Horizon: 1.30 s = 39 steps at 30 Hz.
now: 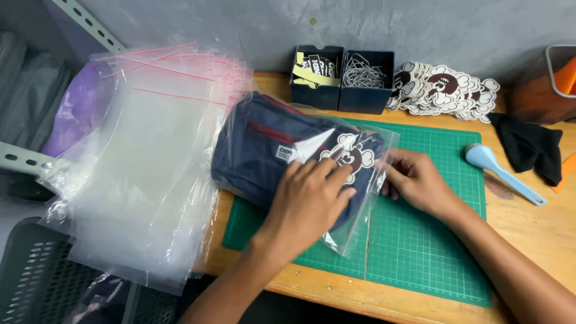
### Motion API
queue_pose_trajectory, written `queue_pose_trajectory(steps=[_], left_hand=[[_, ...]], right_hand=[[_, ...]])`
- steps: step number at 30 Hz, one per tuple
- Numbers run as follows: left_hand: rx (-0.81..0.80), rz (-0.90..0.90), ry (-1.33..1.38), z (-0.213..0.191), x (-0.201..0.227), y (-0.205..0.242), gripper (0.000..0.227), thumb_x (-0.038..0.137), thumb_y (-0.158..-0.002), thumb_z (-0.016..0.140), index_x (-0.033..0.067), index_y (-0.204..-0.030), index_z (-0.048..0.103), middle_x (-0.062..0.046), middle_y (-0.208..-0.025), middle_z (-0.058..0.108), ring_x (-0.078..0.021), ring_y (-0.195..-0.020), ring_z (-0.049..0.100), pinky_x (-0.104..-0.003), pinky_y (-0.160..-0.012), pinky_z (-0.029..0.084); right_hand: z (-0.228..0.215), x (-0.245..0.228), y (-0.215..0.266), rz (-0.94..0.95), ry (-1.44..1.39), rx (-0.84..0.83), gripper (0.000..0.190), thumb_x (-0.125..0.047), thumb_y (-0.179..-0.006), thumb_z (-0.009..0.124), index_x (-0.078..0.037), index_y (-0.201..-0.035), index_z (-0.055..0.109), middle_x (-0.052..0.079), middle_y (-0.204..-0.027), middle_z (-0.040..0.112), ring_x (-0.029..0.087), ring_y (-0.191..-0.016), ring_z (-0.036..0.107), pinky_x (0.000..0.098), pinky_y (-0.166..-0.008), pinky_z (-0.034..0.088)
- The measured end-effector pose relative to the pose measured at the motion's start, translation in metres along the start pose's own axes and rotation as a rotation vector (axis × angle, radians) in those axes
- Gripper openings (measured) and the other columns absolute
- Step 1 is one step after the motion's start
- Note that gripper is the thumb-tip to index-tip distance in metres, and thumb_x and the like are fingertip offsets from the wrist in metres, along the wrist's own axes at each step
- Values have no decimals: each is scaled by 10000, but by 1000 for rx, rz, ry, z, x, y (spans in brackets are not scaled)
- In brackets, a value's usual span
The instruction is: The person attaches a cartoon character charm to a blue shoulder bag, folds the strap, and brushes the bag's surface. They then place the bag into a clear plastic bag, seal it, and attach a sticker to the outside.
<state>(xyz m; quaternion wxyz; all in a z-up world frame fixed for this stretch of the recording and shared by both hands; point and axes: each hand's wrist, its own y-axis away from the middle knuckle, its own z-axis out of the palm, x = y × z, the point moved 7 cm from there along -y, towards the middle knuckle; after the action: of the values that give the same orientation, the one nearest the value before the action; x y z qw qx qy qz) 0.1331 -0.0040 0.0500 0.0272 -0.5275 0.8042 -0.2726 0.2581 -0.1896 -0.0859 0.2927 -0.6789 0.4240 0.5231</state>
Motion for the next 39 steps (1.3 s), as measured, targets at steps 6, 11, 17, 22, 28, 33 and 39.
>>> queue_pose_trajectory(steps=[6, 11, 17, 22, 28, 33, 39], left_hand=[[3, -137, -14, 16, -85, -36, 356, 222, -999, 808, 96, -1331, 797, -130, -1074, 791, -402, -984, 795, -526, -836, 596], [57, -143, 148, 39, -110, -20, 301, 186, -1012, 818, 69, -1289, 820, -120, -1071, 748, -395, -1048, 752, -523, -866, 590], [145, -105, 161, 47, -112, -9, 289, 210, -988, 829, 132, -1266, 808, -77, -1138, 707, -368, -1138, 718, -509, -895, 592], [177, -86, 174, 45, -104, -9, 243, 199, -1004, 814, 158, -1243, 806, -44, -1136, 698, -325, -1136, 715, -473, -889, 584], [216, -75, 175, 37, -94, -13, 228, 226, -1017, 810, 161, -1236, 817, -26, -1113, 704, -299, -1089, 723, -453, -866, 581], [383, -169, 244, 7, -106, -15, 220, 120, -1074, 766, 34, -1273, 802, -112, -1197, 744, -346, -1087, 692, -489, -994, 577], [414, -219, 281, 17, -129, -15, 360, 127, -1115, 723, 29, -1462, 734, -135, -1454, 726, -344, -1287, 696, -487, -1144, 591]], right_hand=[[-1, -10, -2, 9, -14, -14, 256, -133, -1080, 735, -5, -858, 748, 213, -509, 722, 253, -361, 654, 351, -456, 555], [-5, -9, -5, 24, 9, -16, 273, -117, -1063, 734, 2, -818, 750, 202, -478, 709, 255, -344, 661, 343, -439, 549], [-3, 2, -2, 51, 6, 4, 239, -105, -1084, 708, 9, -879, 750, 216, -481, 692, 274, -356, 674, 348, -427, 545], [-4, 5, -1, 34, 17, 19, 233, -95, -1088, 690, 6, -888, 755, 220, -482, 702, 285, -356, 694, 352, -426, 557], [-21, -5, -2, 97, -27, -48, 247, -76, -1079, 705, 43, -881, 792, 275, -615, 804, 323, -511, 813, 428, -502, 683], [-67, -51, 3, 406, 532, 17, 287, -143, -1043, 666, -29, -971, 919, 179, -545, 706, 215, -514, 654, 351, -588, 473], [-42, -146, -50, -214, 684, 263, 100, -198, -1137, 822, -107, -1142, 862, 30, -964, 846, 150, -839, 743, 346, -814, 545]])
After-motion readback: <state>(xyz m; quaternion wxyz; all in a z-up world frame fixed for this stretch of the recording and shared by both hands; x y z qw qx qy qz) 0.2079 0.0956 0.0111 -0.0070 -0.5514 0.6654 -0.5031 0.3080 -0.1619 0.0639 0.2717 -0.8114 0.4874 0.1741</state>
